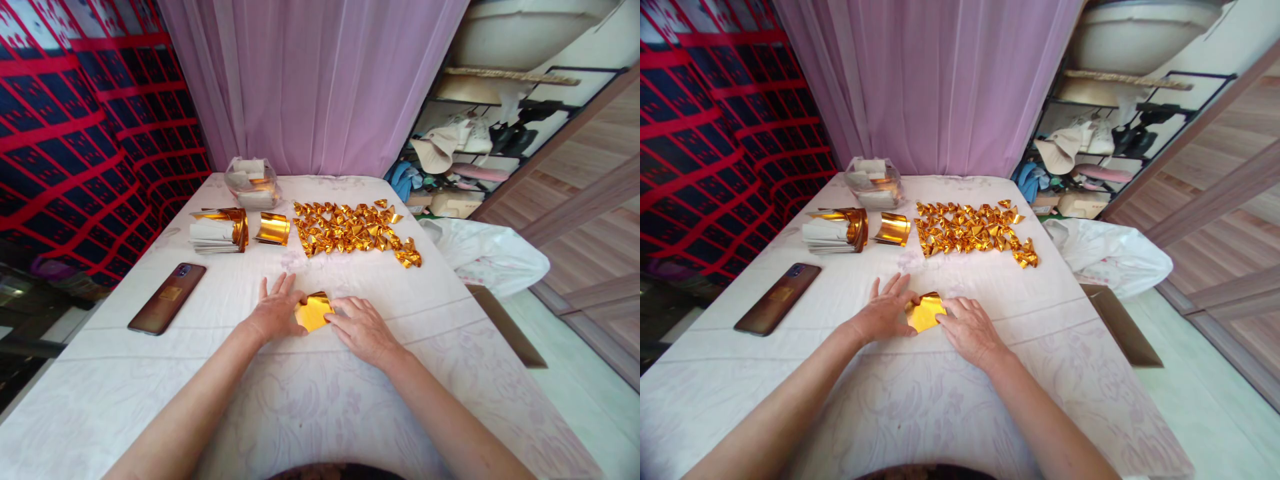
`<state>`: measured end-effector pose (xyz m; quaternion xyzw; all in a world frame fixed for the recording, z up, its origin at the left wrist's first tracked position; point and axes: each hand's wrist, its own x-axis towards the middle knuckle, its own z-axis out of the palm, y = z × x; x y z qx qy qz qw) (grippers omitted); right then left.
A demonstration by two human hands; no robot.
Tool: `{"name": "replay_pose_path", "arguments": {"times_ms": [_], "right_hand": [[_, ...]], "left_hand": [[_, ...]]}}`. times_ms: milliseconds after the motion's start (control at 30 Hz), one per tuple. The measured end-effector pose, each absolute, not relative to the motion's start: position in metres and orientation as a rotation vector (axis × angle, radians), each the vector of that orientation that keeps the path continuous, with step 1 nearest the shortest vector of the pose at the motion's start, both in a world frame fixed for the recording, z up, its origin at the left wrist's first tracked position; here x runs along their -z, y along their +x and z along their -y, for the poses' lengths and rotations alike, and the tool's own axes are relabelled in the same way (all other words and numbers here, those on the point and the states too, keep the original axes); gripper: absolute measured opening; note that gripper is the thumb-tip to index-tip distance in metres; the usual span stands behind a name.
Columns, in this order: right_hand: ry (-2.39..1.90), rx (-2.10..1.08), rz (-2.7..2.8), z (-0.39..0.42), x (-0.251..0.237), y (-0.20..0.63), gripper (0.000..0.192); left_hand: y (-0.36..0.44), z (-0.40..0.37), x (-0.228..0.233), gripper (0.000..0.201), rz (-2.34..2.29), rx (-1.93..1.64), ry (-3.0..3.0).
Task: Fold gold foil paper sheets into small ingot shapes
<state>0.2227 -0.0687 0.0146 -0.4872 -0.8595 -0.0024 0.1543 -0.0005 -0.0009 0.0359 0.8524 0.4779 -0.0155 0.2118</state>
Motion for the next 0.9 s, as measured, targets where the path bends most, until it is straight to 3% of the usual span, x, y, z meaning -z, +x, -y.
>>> {"name": "replay_pose_path", "arguments": {"times_ms": [200, 333, 500, 700, 900], "right_hand": [[-1.299, 0.038, 2.56, 0.061, -0.008, 0.224, 0.02], [-1.293, 0.126, 2.488, 0.065, 0.001, 0.222, 0.018], [-1.306, 0.139, 2.434, 0.067, 0.003, 0.219, 0.015], [-1.362, 0.112, 2.375, 0.067, 0.002, 0.216, 0.014], [-1.397, 0.049, 2.323, 0.068, 0.003, 0.213, 0.018]], "left_hand": [[-0.006, -0.006, -0.052, 0.049, -1.254, 0.115, 2.433], [-0.002, 0.012, -0.049, 0.047, -1.286, -0.039, 2.505], [0.001, 0.037, -0.038, 0.012, -1.297, -0.233, 2.576], [-0.005, 0.045, -0.032, 0.014, -1.368, -0.418, 2.684], [-0.008, 0.045, -0.026, 0.014, -1.333, -0.37, 2.669]]}}
